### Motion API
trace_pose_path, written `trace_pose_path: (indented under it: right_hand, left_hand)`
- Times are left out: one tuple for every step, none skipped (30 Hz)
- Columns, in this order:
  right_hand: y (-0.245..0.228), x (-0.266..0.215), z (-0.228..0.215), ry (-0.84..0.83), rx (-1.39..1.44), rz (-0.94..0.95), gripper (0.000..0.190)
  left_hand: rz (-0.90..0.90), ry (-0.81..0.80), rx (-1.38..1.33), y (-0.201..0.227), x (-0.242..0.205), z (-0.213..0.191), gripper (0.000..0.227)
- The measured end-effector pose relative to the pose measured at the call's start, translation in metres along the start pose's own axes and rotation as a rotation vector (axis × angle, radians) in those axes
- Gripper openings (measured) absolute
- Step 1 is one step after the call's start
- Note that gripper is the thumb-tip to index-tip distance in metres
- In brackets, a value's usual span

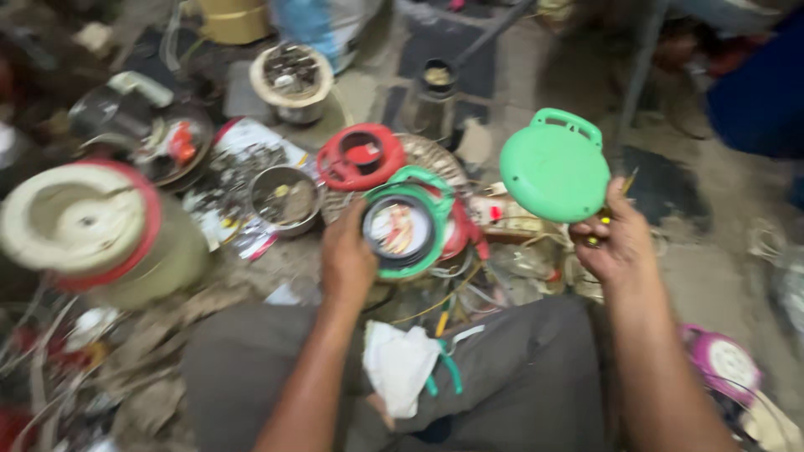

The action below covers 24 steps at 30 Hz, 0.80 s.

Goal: The person sits on the floor and uses a screwdriver to open a green extension box, then uses pliers to manipulate the internal wires and components.

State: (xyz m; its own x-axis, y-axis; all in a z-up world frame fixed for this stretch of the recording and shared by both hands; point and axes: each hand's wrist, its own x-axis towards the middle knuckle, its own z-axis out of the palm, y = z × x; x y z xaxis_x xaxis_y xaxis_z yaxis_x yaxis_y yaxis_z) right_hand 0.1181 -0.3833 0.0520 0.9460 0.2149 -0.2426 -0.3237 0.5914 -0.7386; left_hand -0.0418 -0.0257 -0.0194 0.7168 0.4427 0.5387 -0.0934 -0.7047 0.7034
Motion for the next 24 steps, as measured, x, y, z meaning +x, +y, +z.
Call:
trace_pose_path:
  right_hand:
    - [-0.004,0.01,-0.015,-0.01,0.024,-0.027,0.03]
    - [-0.008,0.021,-0.032,0.058,0.053,-0.049,0.031]
    - [-0.007,0.038,-0.046,0.115,0.086,-0.06,0.031]
    - [-0.007,0.054,-0.062,0.172,0.119,-0.071,0.031]
    - [-0.005,0.07,-0.078,0.194,0.125,-0.069,0.031]
    - [-0.002,0.088,-0.096,0.216,0.132,-0.067,0.031]
    - [0.01,0.109,-0.112,0.236,0.138,-0.048,0.031]
    - [0.019,0.129,-0.123,0.255,0.124,-0.053,0.032]
    - [0.027,0.148,-0.128,0.268,0.105,-0.04,0.032]
    - [0.031,0.165,-0.135,0.281,0.085,-0.026,0.033]
    - [0.039,0.183,-0.139,0.353,-0.002,0.018,0.031]
    - [0.043,0.198,-0.143,0.42,-0.093,0.06,0.028]
    - [0.046,0.212,-0.143,0.38,-0.163,0.065,0.034]
    - [0.046,0.218,-0.15,0.293,-0.285,0.077,0.038]
    - [0.047,0.229,-0.151,0.356,-0.266,0.119,0.046]
    - [0.059,0.238,-0.148,0.341,-0.236,0.127,0.036]
    - [0.054,0.244,-0.152,0.338,-0.206,0.12,0.029]
    - [0.054,0.25,-0.153,0.335,-0.175,0.113,0.028]
    - [0.055,0.254,-0.153,0.321,-0.142,0.119,0.032]
    - [0.057,0.258,-0.153,0.307,-0.109,0.125,0.035]
    - [0.057,0.26,-0.154,0.298,-0.075,0.124,0.039]
    - [0.058,0.262,-0.154,0.266,-0.019,0.137,0.038]
    - [0.058,0.264,-0.154,0.236,0.037,0.149,0.037]
    - [0.06,0.266,-0.153,0.206,0.093,0.161,0.037]
  left_hand:
    - [-0.016,-0.012,-0.015,-0.001,0.0,0.0,0.056]
    - [-0.031,-0.025,-0.03,0.0,-0.001,-0.001,0.056]
    - [-0.017,-0.023,-0.032,0.0,-0.002,-0.003,0.057]
    - [-0.003,-0.021,-0.035,0.001,-0.003,-0.005,0.058]
    - [0.0,-0.018,-0.026,0.004,-0.004,-0.005,0.059]
    - [-0.016,-0.029,-0.048,0.007,-0.002,-0.003,0.06]
    - [-0.043,-0.04,-0.057,0.008,-0.004,-0.006,0.061]
    - [-0.069,-0.05,-0.065,0.009,-0.006,-0.008,0.062]
    - [-0.061,-0.065,-0.104,0.009,-0.007,-0.012,0.063]
    - [-0.053,-0.08,-0.143,0.008,-0.005,-0.013,0.065]
    - [-0.055,-0.085,-0.166,0.005,-0.004,-0.019,0.067]
    - [-0.069,-0.084,-0.167,0.004,-0.001,-0.024,0.068]
    - [-0.083,-0.078,-0.167,0.001,0.004,-0.032,0.07]
    - [-0.153,-0.031,-0.14,-0.003,0.008,-0.046,0.063]
    - [-0.212,0.014,-0.115,-0.008,0.014,-0.06,0.056]
    - [-0.269,0.061,-0.09,-0.015,0.02,-0.073,0.05]
    - [-0.38,-0.013,0.053,-0.024,0.027,-0.086,0.042]
    - [-0.494,-0.088,0.194,-0.038,0.033,-0.103,0.034]
    - [-0.604,-0.17,0.322,-0.052,0.038,-0.113,0.027]
    - [-0.638,-0.36,0.46,-0.068,0.039,-0.117,0.026]
    - [-0.663,-0.556,0.59,-0.086,0.039,-0.115,0.025]
    - [-0.686,-0.754,0.716,-0.106,0.036,-0.108,0.024]
    - [-0.664,-0.853,0.77,-0.126,0.031,-0.097,0.026]
    - [-0.641,-0.952,0.821,-0.147,0.025,-0.085,0.029]
